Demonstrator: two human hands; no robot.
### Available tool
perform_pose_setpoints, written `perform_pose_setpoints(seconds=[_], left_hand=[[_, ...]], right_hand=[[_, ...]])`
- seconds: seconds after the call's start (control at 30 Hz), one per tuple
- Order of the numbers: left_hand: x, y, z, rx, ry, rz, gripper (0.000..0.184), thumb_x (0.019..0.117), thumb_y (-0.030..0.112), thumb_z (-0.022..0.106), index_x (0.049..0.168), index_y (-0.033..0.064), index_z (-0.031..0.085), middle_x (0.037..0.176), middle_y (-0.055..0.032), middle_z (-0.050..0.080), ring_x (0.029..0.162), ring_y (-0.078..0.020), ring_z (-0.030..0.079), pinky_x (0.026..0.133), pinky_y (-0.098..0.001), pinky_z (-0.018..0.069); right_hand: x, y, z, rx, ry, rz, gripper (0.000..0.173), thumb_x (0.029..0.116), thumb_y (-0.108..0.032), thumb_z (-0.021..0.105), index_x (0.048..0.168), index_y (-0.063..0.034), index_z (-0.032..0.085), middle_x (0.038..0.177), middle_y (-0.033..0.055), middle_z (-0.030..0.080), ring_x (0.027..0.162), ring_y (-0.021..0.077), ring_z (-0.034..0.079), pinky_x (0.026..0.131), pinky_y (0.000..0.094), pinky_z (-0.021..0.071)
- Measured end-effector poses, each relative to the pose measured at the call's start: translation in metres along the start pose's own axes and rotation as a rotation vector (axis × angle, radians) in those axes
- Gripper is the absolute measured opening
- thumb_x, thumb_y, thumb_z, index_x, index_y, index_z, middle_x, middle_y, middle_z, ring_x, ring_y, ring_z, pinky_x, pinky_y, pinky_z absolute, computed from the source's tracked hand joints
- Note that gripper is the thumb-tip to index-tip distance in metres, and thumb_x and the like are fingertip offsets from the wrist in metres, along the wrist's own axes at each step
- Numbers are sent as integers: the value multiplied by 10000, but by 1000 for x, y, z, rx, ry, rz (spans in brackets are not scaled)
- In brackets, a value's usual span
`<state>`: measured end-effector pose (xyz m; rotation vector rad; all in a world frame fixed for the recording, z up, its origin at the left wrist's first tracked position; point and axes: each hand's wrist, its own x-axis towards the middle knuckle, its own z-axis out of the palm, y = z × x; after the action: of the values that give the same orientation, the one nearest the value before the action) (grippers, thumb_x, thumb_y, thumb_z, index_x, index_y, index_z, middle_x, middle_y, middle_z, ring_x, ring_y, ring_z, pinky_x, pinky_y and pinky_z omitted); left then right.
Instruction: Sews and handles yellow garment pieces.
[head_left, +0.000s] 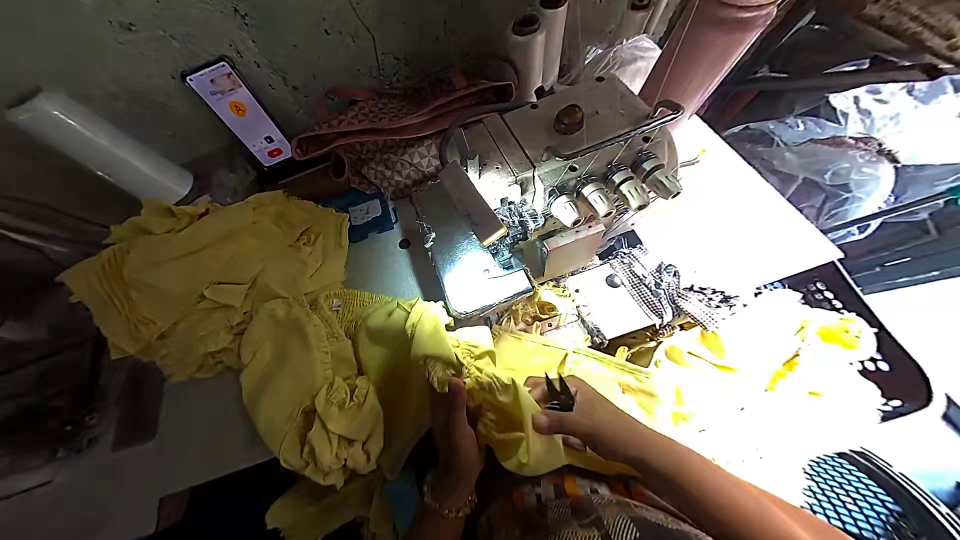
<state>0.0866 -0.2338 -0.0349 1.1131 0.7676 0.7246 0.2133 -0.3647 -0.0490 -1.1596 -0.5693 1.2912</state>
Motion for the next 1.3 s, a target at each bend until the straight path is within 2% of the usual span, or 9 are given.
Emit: perform_pose_setpoints(seconds=[0.17,0.33,0.43,0.5,0.6,0.87,0.93,1.03,1.3], left_hand=[[-3,7,-26,-42,-8,-73,553,992,404,607,1329,10,412,1095,36,685,995,-77,698,882,-313,600],[-18,24,-87,982,-786,-139,283,1012,252,610,1109,24,747,980,-123,756,896,-269,732,827,-539,570],[-8,38,-66,1000,-679,352,255,1021,305,589,1122,122,737,1022,-34,716,913,-134,679,815,-325,568],[14,44,-43,1069,-560,575,401,1024,438,540,1185,123,730,1127,-93,679,1028,-253,625,877,-429,504],[43,41,-26,1089,-718,538,480,929,606,584,1041,183,779,1092,-51,684,1000,-266,591,860,-507,412],[54,44,-8,779,-802,661,190,971,313,661,993,125,673,1039,-10,740,1185,-114,645,1188,-596,201],[49,60,1,645,-886,659,162,1024,250,609,1039,89,624,1051,-24,721,1155,-55,651,1252,-470,237],[37,79,20,480,-1075,617,156,1035,145,575,1005,42,689,996,-68,650,983,-62,629,946,-188,505],[50,52,37,590,-879,694,146,1034,107,554,1041,40,683,967,-71,618,914,-51,602,822,-138,506]], right_hand=[[-9,-2,-19,-252,365,-395,88,915,-251,747,881,-188,695,863,-129,639,649,-87,552,551,99,471],[-12,-14,-29,-685,351,-604,231,982,-304,674,970,-95,770,912,-11,662,846,-72,600,750,76,502],[-9,-17,-27,-797,294,-644,250,986,-310,672,965,-81,769,910,21,663,834,-72,590,745,57,481],[-8,-21,-24,-799,255,-659,226,984,-295,678,972,-86,763,923,16,662,834,-76,591,740,50,483],[-11,-26,-22,-801,246,-680,197,986,-291,680,984,-107,752,940,3,660,848,-73,600,751,59,496],[-26,-35,-43,-784,286,-656,238,998,-335,653,1004,-121,759,967,-7,672,887,-73,607,767,71,501],[-25,-44,-52,-762,277,-566,340,1030,-410,586,1062,-127,771,963,-23,676,853,-75,597,724,93,495],[-15,-64,-66,-567,174,-364,328,1085,-351,474,1092,-136,721,1010,-128,735,722,-141,579,589,62,440],[4,-61,-53,-287,-204,-320,186,962,-361,716,975,-180,674,839,-148,610,564,-128,467,474,57,388]])
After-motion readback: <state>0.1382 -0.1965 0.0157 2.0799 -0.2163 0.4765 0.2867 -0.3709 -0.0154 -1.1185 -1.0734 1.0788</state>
